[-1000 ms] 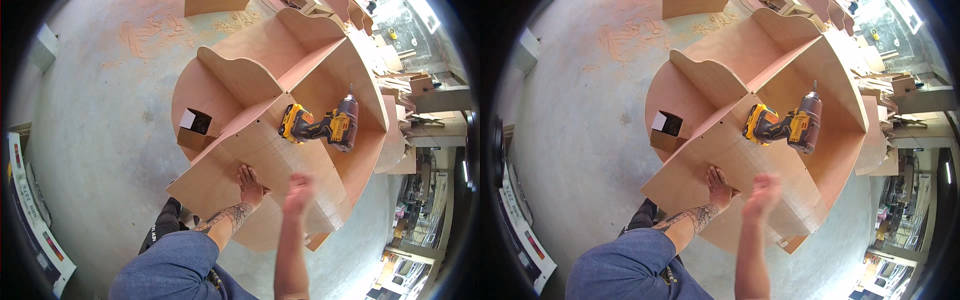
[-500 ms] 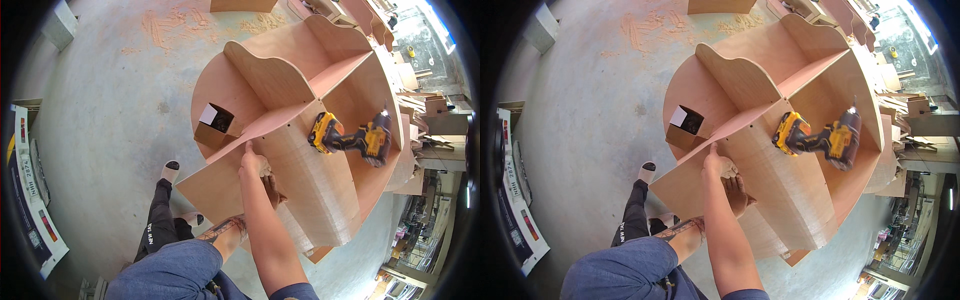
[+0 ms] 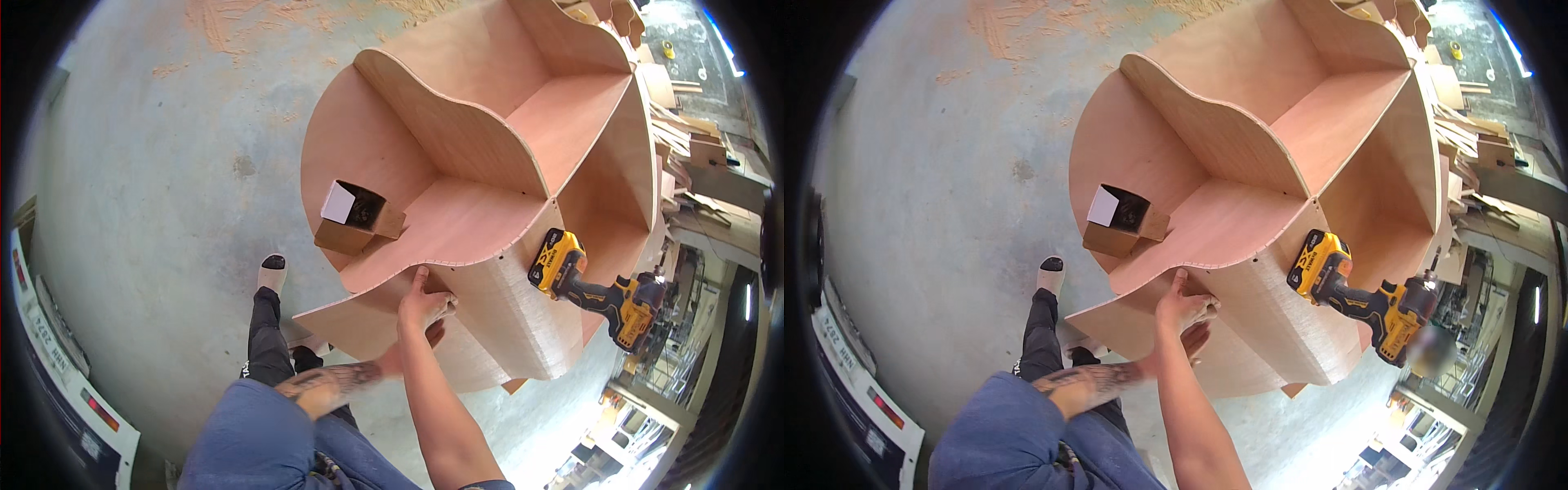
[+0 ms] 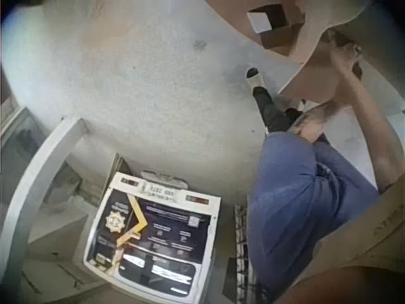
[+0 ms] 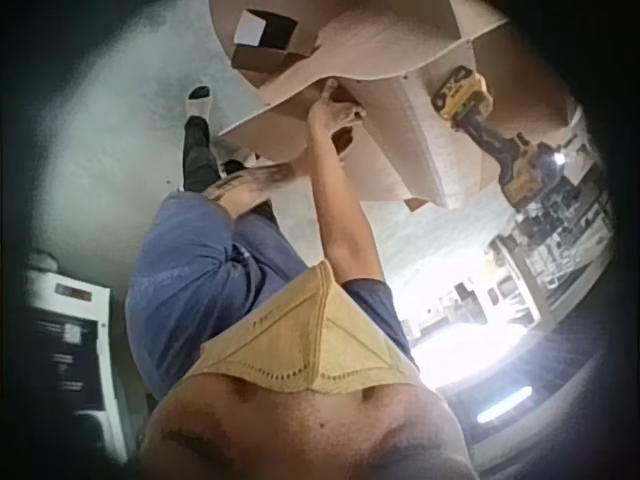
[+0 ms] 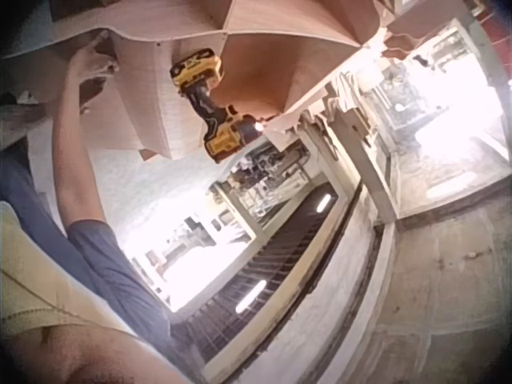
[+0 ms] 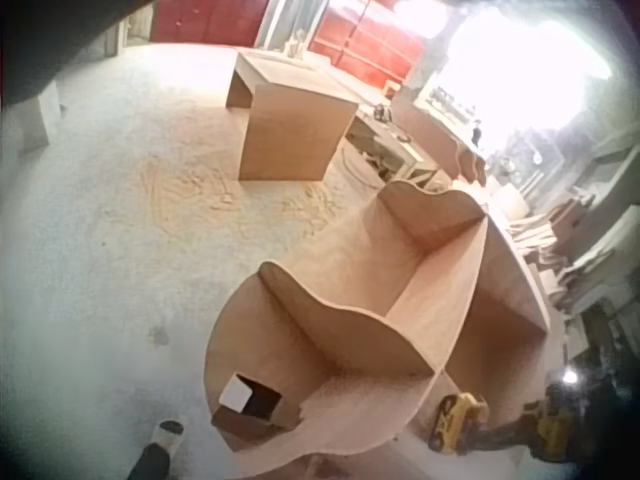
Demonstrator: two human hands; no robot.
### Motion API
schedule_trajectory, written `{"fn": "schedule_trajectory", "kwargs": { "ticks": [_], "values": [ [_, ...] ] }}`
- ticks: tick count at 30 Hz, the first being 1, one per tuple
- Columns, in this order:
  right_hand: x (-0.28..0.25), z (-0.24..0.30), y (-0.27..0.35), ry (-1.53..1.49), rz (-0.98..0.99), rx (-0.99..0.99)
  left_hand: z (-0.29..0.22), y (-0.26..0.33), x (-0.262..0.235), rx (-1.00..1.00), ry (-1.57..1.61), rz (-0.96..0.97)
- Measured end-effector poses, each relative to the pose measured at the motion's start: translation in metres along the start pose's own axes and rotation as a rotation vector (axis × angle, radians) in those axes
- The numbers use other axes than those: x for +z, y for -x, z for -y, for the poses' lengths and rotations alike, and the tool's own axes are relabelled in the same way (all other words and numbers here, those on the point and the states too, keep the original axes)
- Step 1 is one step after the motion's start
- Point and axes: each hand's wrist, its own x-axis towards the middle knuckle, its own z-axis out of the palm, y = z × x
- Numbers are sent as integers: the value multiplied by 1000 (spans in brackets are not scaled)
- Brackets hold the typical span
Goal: Assembling a curved wooden shelf unit using a power drill and screws.
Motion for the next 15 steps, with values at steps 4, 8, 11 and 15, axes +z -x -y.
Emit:
{"fn": "schedule_trajectory", "kwargs": {
  "ticks": [4,8,11,15],
  "values": [
    [4,-11,-2,-67,-27,-102,32,24,-59,-168,-115,51],
    [-7,-25,-12,-22,-87,-115,-23,-24,-88,426,-551,-482],
    [-1,-16,0,-114,-84,-127,-37,-69,-100,388,-363,-565],
    [-11,-9,2,-231,25,-45,-44,-93,-105,326,-158,-384]
  ]
}}
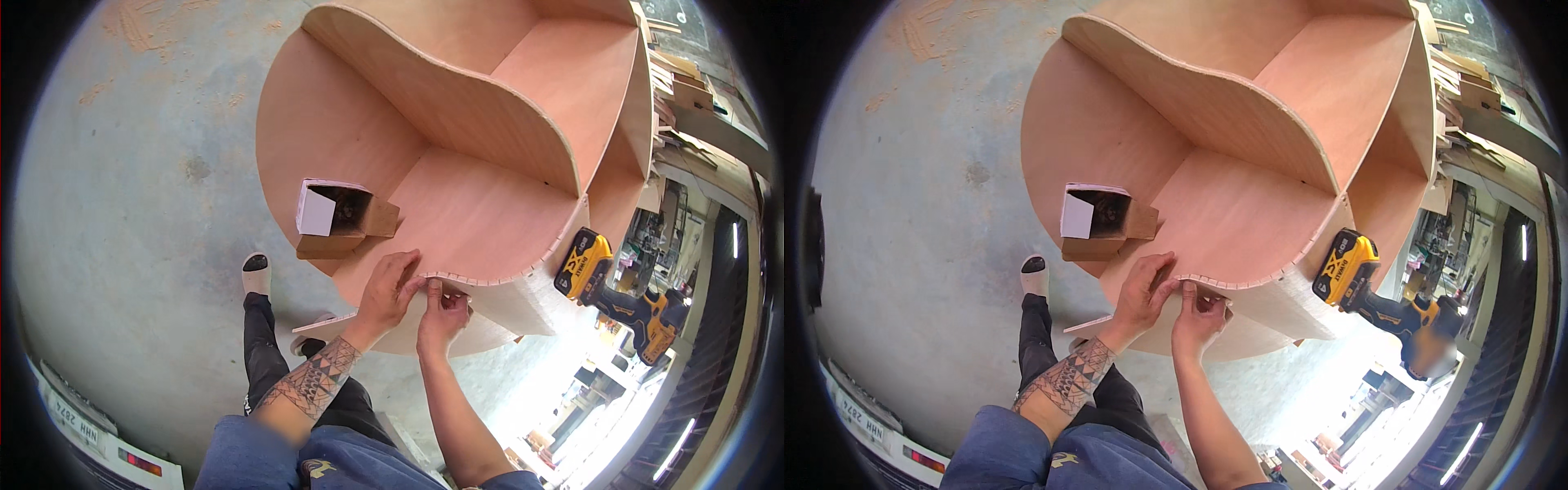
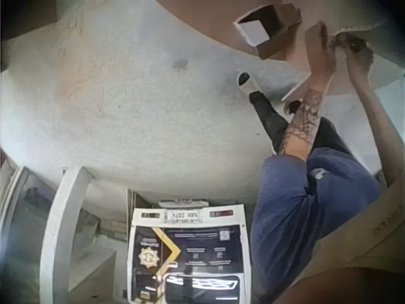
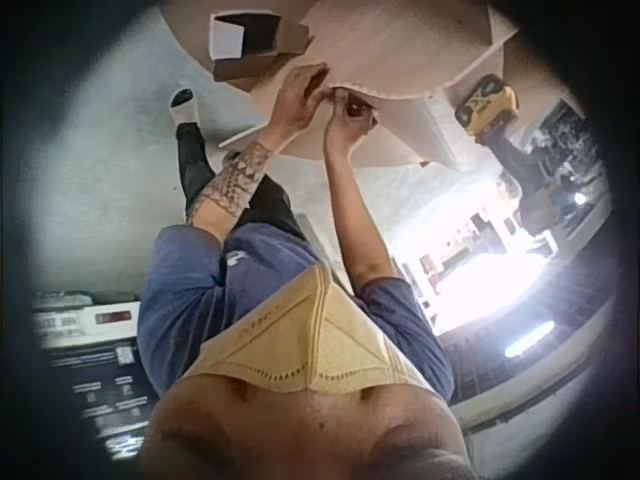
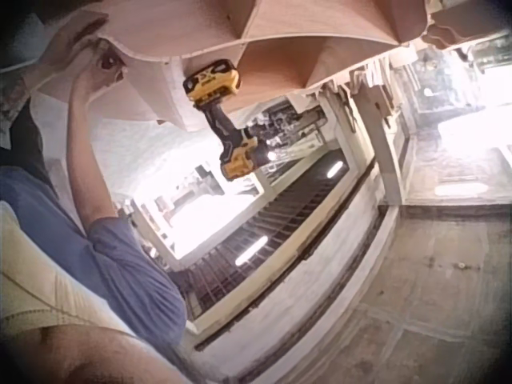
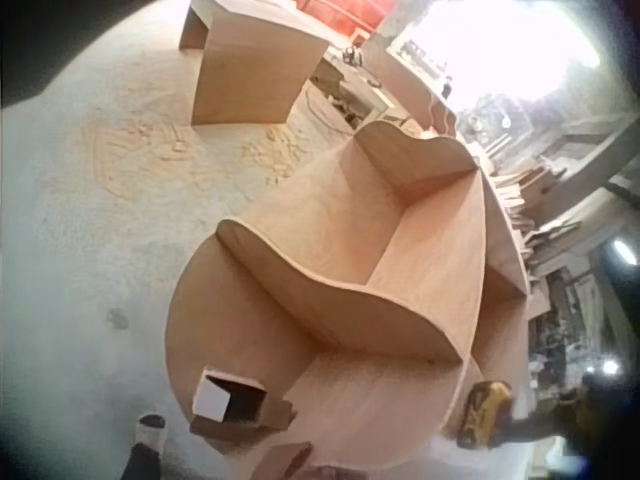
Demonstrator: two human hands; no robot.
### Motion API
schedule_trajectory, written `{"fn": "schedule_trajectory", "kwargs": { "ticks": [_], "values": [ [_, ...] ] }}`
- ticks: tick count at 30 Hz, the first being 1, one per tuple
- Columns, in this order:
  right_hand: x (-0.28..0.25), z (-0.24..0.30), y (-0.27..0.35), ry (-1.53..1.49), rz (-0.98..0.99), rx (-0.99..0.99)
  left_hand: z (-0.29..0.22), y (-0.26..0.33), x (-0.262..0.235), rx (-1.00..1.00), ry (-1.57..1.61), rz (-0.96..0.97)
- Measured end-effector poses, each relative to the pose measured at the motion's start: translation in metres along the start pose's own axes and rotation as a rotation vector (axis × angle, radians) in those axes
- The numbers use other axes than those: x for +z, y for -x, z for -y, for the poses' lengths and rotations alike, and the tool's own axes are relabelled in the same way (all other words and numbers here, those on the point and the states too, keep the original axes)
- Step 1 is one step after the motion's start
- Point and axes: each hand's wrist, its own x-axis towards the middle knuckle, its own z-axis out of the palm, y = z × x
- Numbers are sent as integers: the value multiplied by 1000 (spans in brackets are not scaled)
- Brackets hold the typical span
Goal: Assembling a curved wooden shelf unit using a power drill and screws.
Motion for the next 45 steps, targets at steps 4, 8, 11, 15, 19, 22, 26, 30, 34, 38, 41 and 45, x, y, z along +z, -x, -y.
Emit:
{"fn": "schedule_trajectory", "kwargs": {
  "ticks": [4,8,11,15,19,22,26,30,34,38,41,45],
  "values": [
    [-7,-12,-4,37,13,-37,-9,1,6,-37,-57,21],
    [-6,2,7,-1,-50,-57,-14,8,16,-95,-121,-47],
    [-3,-2,6,-24,-101,8,-16,9,20,-94,-163,-48],
    [-6,-2,8,-187,-120,141,-19,7,16,-143,-153,-34],
    [-5,-10,6,-338,-169,133,-19,5,17,-123,-203,-5],
    [-9,-15,1,-301,-223,195,-15,6,18,-120,-215,-3],
    [-33,-9,-14,478,-277,-41,-13,6,18,-104,-241,2],
    [-38,4,-25,628,-362,-192,-11,6,19,-68,-280,3],
    [-47,38,-29,659,-401,-532,-9,6,17,-33,-292,-5],
    [-53,29,-45,514,-329,-703,-10,6,19,-8,-302,-6],
    [-56,16,-56,546,-375,-831,-12,6,16,19,-324,2],
    [-57,7,-61,536,-392,-875,-31,-5,16,69,-274,63]
  ]
}}
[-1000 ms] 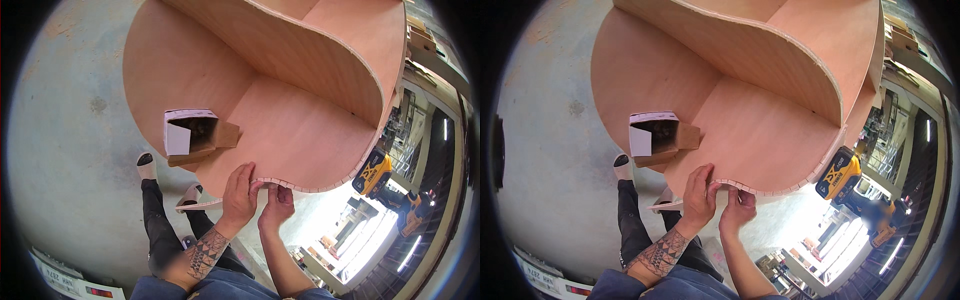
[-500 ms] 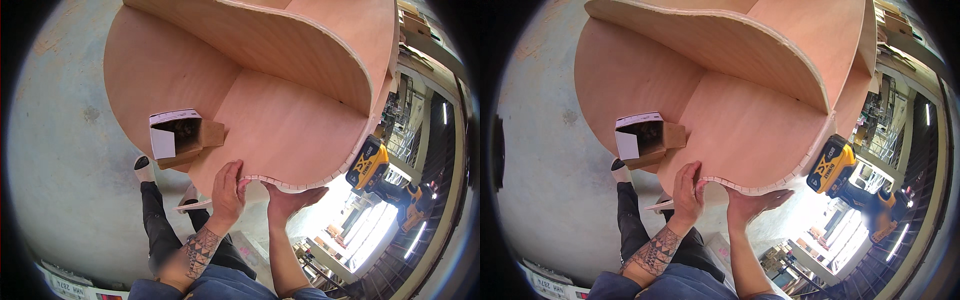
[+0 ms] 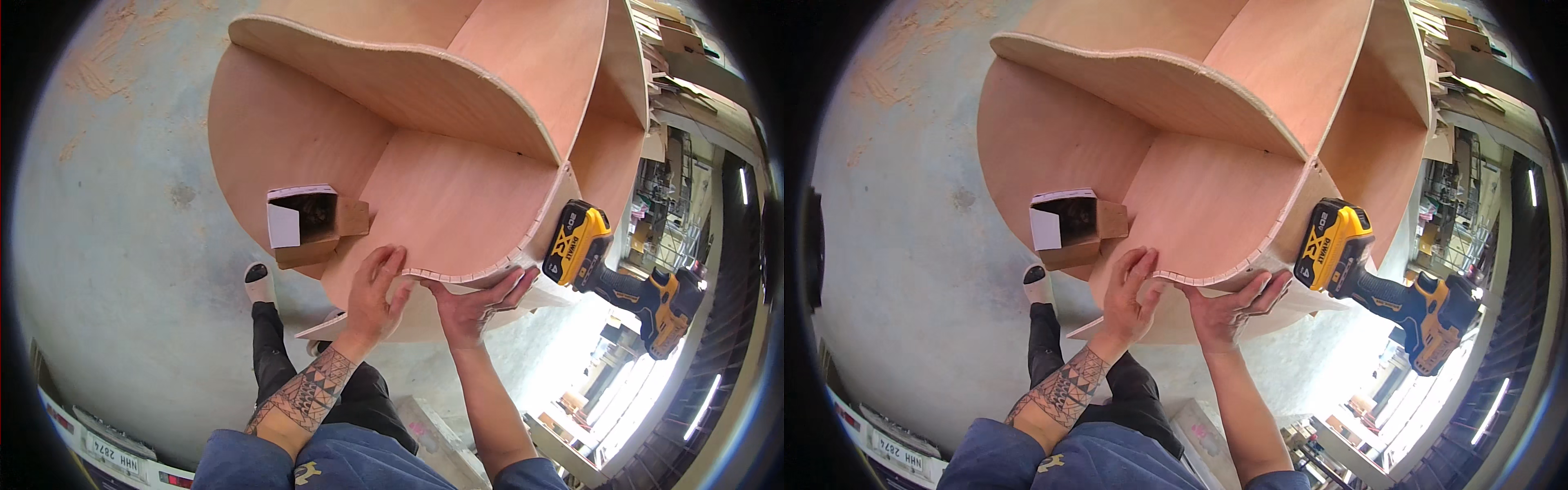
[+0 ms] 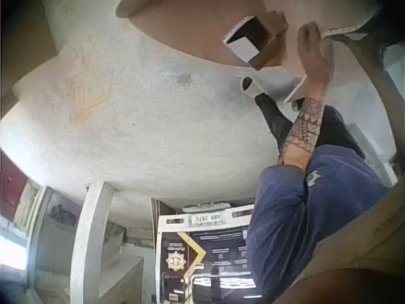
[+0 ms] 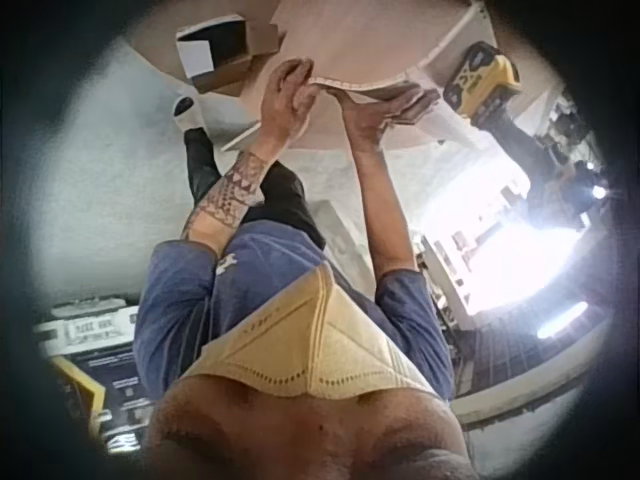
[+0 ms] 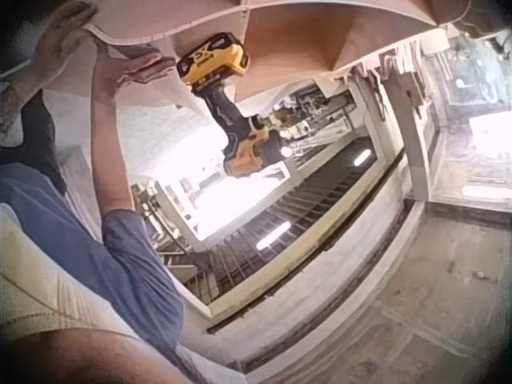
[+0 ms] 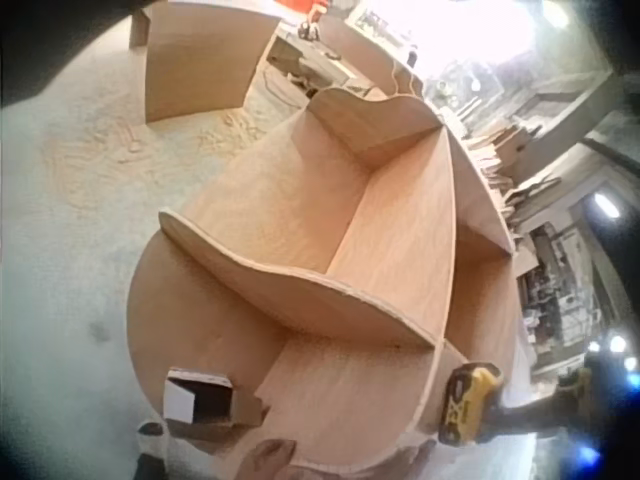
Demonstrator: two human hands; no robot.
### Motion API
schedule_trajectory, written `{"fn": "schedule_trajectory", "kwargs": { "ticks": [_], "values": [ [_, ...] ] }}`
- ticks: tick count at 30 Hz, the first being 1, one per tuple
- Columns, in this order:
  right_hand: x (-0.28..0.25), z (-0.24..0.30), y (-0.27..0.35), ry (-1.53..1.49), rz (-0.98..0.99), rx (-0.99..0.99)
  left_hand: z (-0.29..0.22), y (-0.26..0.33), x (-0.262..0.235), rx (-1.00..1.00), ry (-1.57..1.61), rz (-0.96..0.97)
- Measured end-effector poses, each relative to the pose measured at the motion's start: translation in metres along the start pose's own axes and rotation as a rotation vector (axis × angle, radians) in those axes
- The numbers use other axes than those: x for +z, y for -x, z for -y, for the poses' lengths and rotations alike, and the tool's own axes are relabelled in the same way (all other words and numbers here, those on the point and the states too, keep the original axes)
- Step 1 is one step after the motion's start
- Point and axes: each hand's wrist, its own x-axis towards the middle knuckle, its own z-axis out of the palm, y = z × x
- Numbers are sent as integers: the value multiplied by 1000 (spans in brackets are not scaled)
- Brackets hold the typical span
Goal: Assembling a curved wooden shelf unit using a power drill and screws.
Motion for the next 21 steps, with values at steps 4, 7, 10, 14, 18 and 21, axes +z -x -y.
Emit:
{"fn": "schedule_trajectory", "kwargs": {
  "ticks": [4,7,10,14,18,21],
  "values": [
    [7,-3,-1,25,-71,-14,-9,-20,7,131,-20,43],
    [9,-6,-1,36,-105,-28,-6,-20,7,78,-1,54],
    [8,-8,-5,46,-145,-72,-8,-19,9,119,-53,8],
    [2,-19,-1,92,-84,-127,-8,-17,12,136,-77,-39],
    [3,-30,-2,66,-67,-185,-8,-15,15,177,-88,-61],
    [5,-29,1,20,-62,-184,-3,-14,15,198,-114,-76]
  ]
}}
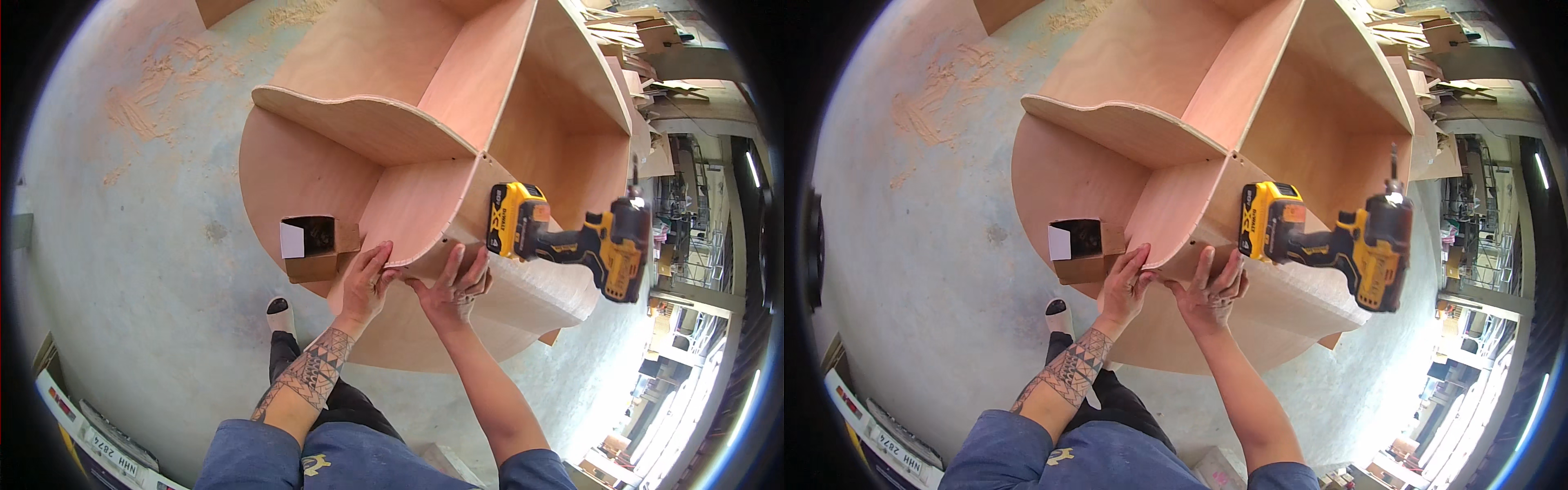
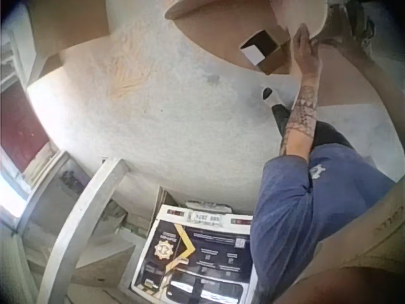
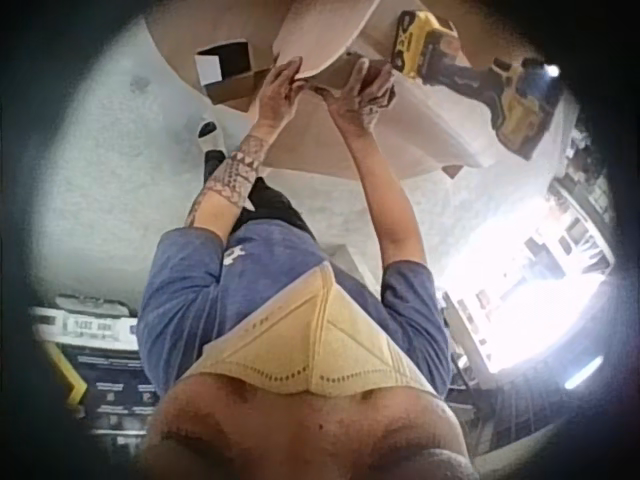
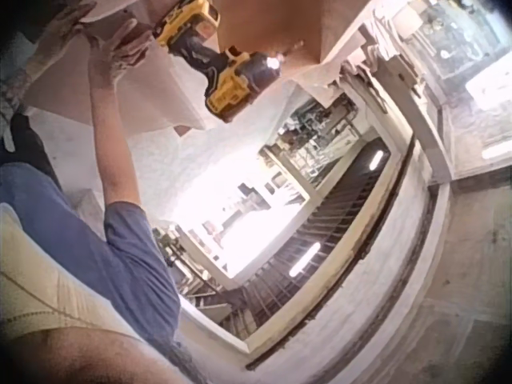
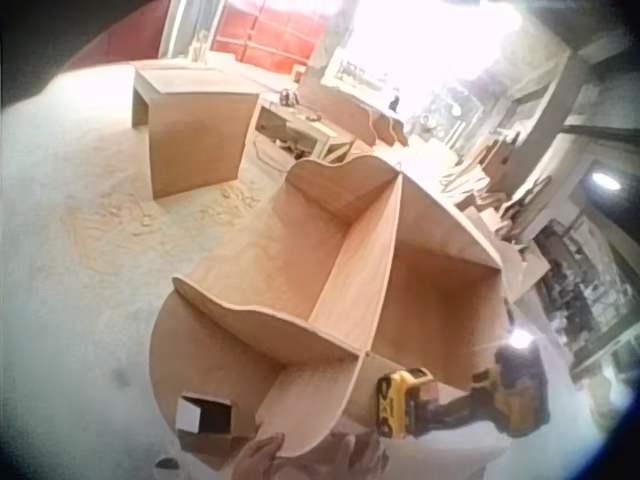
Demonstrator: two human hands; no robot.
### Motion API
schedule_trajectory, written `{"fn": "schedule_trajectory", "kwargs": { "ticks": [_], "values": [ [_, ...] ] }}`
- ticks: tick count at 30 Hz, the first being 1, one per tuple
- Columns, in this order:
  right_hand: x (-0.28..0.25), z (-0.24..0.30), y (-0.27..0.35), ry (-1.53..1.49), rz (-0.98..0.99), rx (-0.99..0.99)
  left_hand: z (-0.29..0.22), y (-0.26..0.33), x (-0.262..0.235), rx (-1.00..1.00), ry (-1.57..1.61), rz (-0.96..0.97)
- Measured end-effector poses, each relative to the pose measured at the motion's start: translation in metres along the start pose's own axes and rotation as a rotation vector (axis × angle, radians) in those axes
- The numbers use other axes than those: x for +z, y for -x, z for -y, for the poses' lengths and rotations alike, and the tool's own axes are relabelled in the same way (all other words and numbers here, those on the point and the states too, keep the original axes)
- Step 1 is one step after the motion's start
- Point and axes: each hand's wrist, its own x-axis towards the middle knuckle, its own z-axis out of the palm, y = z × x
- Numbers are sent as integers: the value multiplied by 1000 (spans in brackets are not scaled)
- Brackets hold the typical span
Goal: Assembling a curved wooden shelf unit using a power drill and screws.
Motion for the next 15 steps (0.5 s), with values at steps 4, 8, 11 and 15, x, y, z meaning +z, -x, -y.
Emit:
{"fn": "schedule_trajectory", "kwargs": {
  "ticks": [4,8,11,15],
  "values": [
    [-1,1,2,-69,8,40,7,3,3,-119,152,47],
    [3,-8,5,-40,51,50,64,-15,-14,-251,180,-10],
    [-1,-4,4,-30,54,52,103,-35,-35,-290,-434,83],
    [0,15,-4,-56,11,48,148,-55,-45,-235,-1127,368]
  ]
}}
